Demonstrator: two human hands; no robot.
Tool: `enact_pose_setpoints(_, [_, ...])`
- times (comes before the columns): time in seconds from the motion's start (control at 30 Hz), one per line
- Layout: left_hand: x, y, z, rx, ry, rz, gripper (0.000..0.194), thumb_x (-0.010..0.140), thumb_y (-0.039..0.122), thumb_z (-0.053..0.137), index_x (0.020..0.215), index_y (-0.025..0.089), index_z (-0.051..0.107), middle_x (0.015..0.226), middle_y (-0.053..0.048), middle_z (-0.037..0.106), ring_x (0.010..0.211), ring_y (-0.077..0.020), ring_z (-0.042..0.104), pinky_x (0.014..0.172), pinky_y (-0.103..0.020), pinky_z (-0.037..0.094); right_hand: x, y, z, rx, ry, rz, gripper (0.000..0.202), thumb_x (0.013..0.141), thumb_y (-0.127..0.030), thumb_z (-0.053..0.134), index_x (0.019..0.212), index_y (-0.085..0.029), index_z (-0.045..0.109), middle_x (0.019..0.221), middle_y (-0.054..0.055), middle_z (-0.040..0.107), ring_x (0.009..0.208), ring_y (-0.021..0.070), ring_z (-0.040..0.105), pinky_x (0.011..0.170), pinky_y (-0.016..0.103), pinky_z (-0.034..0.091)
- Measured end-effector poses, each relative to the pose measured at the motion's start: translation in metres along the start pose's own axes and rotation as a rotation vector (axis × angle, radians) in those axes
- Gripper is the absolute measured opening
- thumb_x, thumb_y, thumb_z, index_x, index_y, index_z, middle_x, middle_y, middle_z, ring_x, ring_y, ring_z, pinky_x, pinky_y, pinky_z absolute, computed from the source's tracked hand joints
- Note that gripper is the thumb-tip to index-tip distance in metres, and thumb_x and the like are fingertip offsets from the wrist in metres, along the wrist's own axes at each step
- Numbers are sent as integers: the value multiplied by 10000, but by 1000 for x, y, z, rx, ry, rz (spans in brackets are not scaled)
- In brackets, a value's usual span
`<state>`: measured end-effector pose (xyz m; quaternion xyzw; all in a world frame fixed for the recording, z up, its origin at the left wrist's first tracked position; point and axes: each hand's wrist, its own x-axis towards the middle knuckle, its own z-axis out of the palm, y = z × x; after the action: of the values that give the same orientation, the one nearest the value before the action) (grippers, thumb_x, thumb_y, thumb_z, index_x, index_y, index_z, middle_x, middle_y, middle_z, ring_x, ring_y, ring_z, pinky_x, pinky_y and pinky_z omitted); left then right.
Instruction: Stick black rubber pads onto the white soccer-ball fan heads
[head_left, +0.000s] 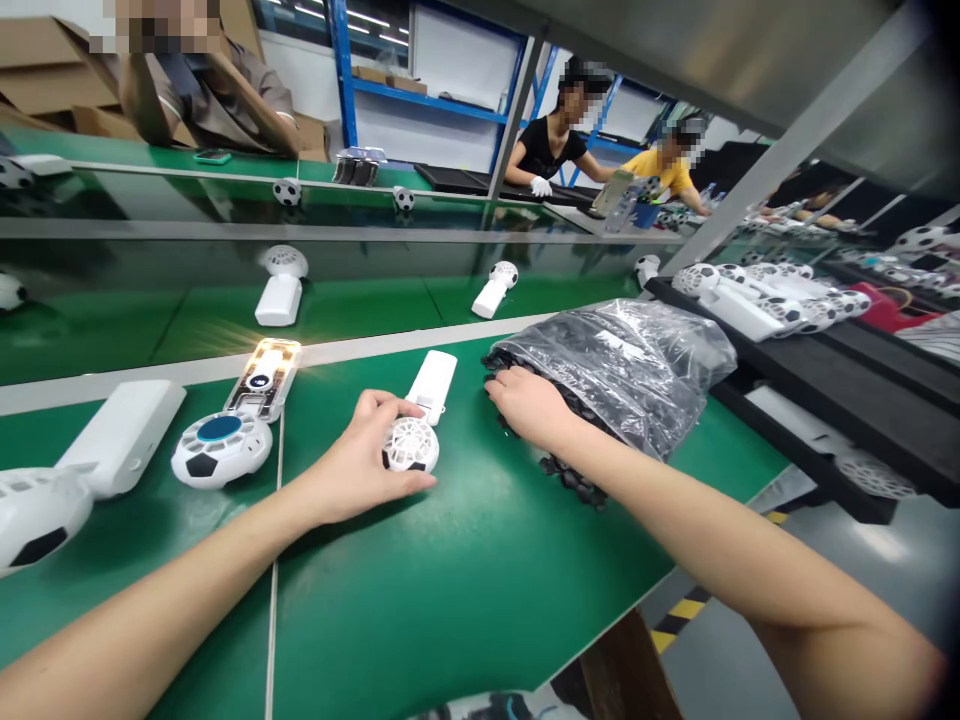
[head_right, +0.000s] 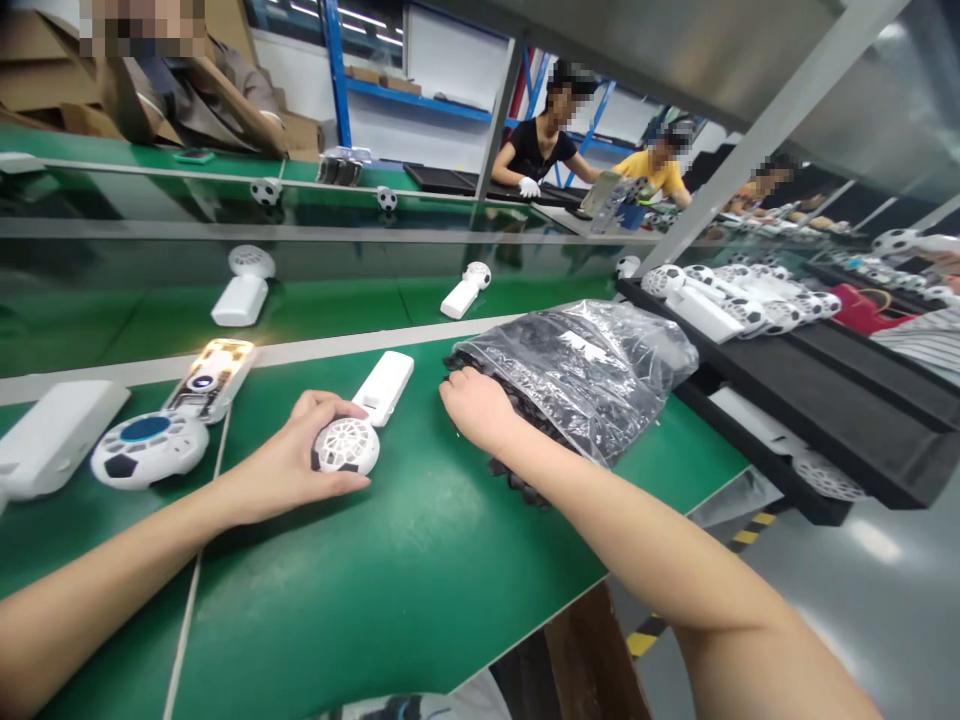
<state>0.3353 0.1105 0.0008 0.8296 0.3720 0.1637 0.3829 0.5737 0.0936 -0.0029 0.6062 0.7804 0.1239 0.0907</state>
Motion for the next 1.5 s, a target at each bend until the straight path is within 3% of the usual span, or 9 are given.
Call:
enact_pose_setpoints(0.33, [0,2,-20,-24,-139,55,496,648,212,544,1130,233,431,1132,-37,406,1038,-202,452,909,-361,366,-15,-2,-11,-3,22,-59,170,802,-74,408,839,-123,567,792,94,567,741,208,508,637,307,334])
enact_pose_setpoints(0.47, [1,1,-22,-10,-165,66,492,645,202,522,1128,231,437,1118,-41,420,1004,-206,475,868,-347,396,-24,-13,-23,244,12,-31,130,845,-151,416,850,-147,546,753,70,585,677,173,524,591,272,332])
enact_pose_setpoints(0.63, [0,4,-21,19,-141,81,495,633,161,497,1117,232,429,1123,-27,417,983,-189,475,846,-310,406,-27,-34,-32,720,115,-193,119,862,-227,444,884,-177,549,859,36,609,807,149,540,710,251,397])
enact_pose_setpoints(0.83, [-1,4,-18,15,-133,81,494,630,148,494,1114,219,420,1114,-27,414,977,-185,472,864,-310,398,-24,-46,-34,823,137,-267,232,859,-189,435,1062,-179,546,938,62,592,870,156,540,763,278,428])
enact_pose_setpoints(1.07, [-2,5,-16,29,-116,74,494,626,142,497,1109,219,425,1112,-33,413,990,-200,466,884,-340,387,-30,-48,-39,806,48,-171,161,856,-216,419,967,-176,528,844,53,602,717,148,554,647,271,429])
enact_pose_setpoints(1.23, [-2,4,-10,57,-31,64,467,632,201,549,1085,213,436,1094,-44,431,1034,-219,444,906,-361,373,-26,-51,-41,989,215,-189,60,807,-206,501,806,-172,550,821,38,573,773,137,527,719,269,425])
enact_pose_setpoints(1.3, [-2,3,-9,60,-12,62,467,643,259,583,1084,214,437,1100,-47,437,1039,-222,443,909,-371,371,-22,-52,-39,1166,171,-141,58,788,-217,527,786,-166,553,783,24,575,726,124,536,700,265,437])
enact_pose_setpoints(1.43, [-1,4,-8,62,6,53,461,668,353,601,1078,203,451,1101,-54,450,1037,-222,451,910,-373,369,-14,-57,-27,1615,-80,-31,88,769,-228,541,793,-145,531,713,9,579,688,117,582,668,261,467])
enact_pose_setpoints(1.5, [-1,6,-7,62,25,51,458,677,388,595,1070,195,460,1094,-56,456,1032,-222,455,903,-368,372,-11,-59,-21,1697,-111,-31,98,751,-224,565,778,-137,531,683,-2,566,653,101,572,648,246,463])
